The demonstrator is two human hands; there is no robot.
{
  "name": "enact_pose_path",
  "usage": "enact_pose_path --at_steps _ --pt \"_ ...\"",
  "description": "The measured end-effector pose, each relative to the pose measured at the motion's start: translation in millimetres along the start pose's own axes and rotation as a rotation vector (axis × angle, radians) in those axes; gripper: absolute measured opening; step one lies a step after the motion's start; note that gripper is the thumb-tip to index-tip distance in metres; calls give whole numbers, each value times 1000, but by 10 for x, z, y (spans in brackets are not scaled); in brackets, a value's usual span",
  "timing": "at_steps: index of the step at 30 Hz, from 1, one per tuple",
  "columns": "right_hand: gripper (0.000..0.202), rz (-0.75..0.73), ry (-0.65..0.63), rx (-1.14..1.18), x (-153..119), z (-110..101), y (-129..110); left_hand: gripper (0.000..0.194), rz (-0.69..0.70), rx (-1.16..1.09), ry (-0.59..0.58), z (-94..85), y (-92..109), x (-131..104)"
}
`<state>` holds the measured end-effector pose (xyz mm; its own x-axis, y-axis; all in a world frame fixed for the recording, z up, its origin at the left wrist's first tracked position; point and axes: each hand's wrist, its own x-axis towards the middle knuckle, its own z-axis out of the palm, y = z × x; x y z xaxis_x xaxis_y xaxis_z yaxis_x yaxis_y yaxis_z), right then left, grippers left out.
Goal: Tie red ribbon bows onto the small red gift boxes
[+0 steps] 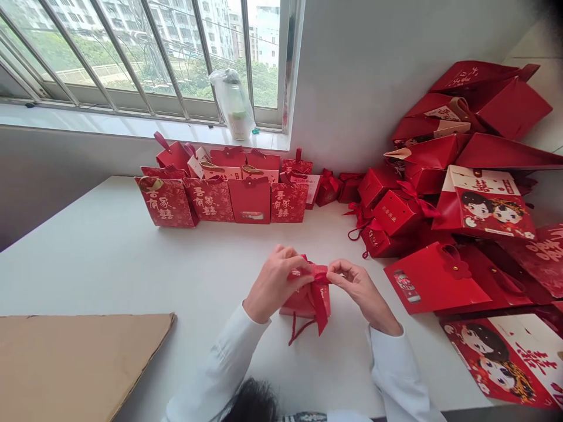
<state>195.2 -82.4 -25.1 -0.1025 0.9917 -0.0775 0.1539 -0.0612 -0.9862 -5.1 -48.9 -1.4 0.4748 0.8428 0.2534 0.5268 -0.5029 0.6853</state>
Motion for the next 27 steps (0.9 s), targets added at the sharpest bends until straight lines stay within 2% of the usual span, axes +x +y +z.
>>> enact_pose_path --at_steps 3,6,9,16,27 --pt "23 26 -43 -10 2 -1 -41 9 23 23 38 172 14 -20" --pt "22 21 -63 -127 15 -12 -46 9 23 22 56 232 -8 -29" --pt "26 10 -48 -215 34 -17 -35 10 43 9 65 232 -25 -34" --pt "33 44 -91 -56 63 12 -71 10 29 -25 54 233 -41 -42" --pt "35 43 -100 -34 99 16 -49 10 5 -51 37 221 -53 -54"
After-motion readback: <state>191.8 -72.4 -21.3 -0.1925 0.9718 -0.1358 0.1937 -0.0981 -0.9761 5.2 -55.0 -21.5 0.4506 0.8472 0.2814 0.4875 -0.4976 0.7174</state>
